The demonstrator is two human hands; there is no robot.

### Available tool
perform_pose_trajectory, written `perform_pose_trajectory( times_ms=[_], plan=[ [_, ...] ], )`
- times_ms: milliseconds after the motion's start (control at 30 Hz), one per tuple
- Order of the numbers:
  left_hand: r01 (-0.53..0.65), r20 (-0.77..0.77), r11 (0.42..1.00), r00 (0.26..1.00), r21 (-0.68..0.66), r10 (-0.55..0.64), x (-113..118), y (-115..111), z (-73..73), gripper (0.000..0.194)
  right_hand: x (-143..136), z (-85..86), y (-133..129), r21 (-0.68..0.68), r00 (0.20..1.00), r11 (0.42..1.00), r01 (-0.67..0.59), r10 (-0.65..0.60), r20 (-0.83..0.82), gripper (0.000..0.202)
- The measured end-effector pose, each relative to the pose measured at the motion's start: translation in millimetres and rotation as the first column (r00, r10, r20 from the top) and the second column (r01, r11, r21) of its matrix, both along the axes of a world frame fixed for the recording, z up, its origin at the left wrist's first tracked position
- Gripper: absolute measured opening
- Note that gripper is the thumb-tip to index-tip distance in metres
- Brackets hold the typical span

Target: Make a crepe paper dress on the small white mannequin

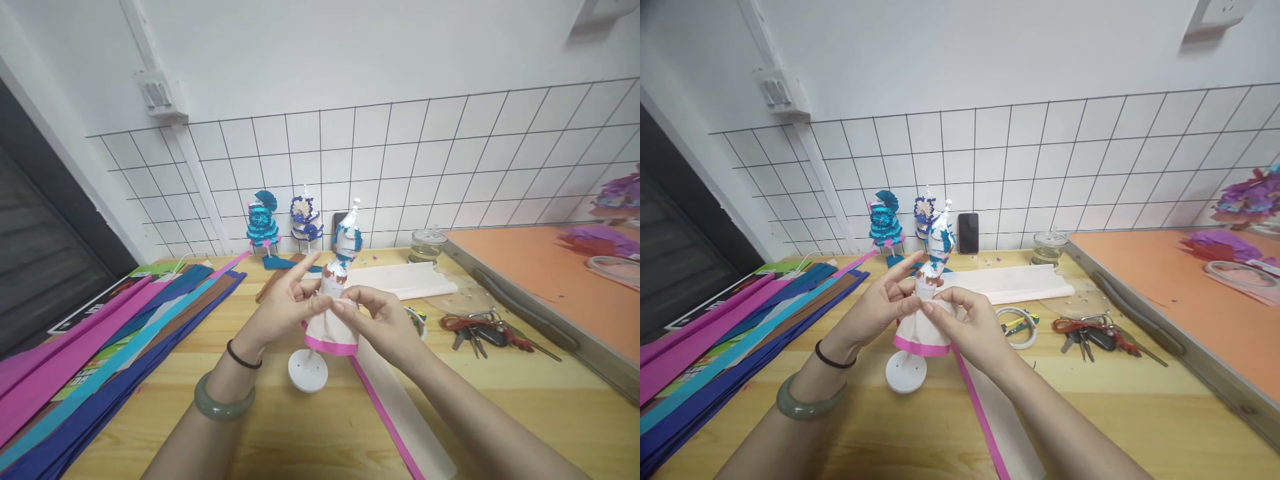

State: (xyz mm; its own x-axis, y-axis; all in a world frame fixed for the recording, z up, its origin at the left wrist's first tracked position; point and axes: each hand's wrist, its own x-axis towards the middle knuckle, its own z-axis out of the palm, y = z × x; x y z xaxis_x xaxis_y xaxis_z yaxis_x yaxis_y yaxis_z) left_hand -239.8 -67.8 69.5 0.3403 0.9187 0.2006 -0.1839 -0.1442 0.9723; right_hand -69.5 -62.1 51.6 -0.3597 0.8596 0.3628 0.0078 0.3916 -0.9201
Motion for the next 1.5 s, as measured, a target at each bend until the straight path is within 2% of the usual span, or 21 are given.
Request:
perform_pose_trajectory(
  times_ms=[100, 233, 533, 667, 933, 1200, 1367, 1500],
  plan=[
    [0.004, 0.045, 1.000, 0.999, -0.016, -0.003, 2.0, 1.4, -3.2, 0.091, 0.4, 1.7, -1.1, 0.011, 0.999, 0.999, 0.036, -0.036, 0.009, 0.022],
    [-0.019, 0.024, 0.998, 0.999, -0.062, 0.020, 2.4, 0.1, -2.2, 0.099, 0.7, 3.7, -1.1, 0.057, 0.996, 0.996, 0.070, -0.073, 0.056, 0.021],
    [-0.035, -0.015, 0.999, 0.999, -0.038, 0.034, 0.1, 0.6, -1.5, 0.092, 3.8, 2.2, 2.2, 0.163, 0.984, 0.977, 0.134, -0.152, 0.097, 0.020],
    [-0.076, -0.002, 0.997, 0.997, -0.013, 0.076, -1.9, 2.0, -1.9, 0.095, 6.0, 3.9, 0.5, 0.225, 0.990, 0.971, 0.082, -0.105, 0.093, 0.014],
    [-0.074, -0.025, 0.997, 0.997, -0.007, 0.074, -3.6, 0.5, 2.3, 0.094, 10.5, 5.1, 0.2, 0.227, 0.992, 0.971, -0.070, 0.044, 0.115, 0.014],
    [-0.070, -0.038, 0.998, 0.997, -0.003, 0.070, -3.9, 0.2, 1.6, 0.091, 10.8, 5.0, 1.2, 0.237, 0.992, 0.970, -0.053, 0.023, 0.127, 0.014],
    [-0.041, -0.013, 0.999, 0.999, -0.001, 0.041, -3.9, 1.2, 0.9, 0.090, 9.4, 5.7, 2.2, 0.168, 0.995, 0.981, -0.093, 0.085, 0.053, 0.013],
    [-0.022, -0.011, 1.000, 1.000, -0.010, 0.022, -3.3, 2.5, -0.6, 0.094, 7.9, 4.6, 2.6, 0.100, 0.998, 0.993, -0.066, 0.066, 0.003, 0.011]
  ],
)
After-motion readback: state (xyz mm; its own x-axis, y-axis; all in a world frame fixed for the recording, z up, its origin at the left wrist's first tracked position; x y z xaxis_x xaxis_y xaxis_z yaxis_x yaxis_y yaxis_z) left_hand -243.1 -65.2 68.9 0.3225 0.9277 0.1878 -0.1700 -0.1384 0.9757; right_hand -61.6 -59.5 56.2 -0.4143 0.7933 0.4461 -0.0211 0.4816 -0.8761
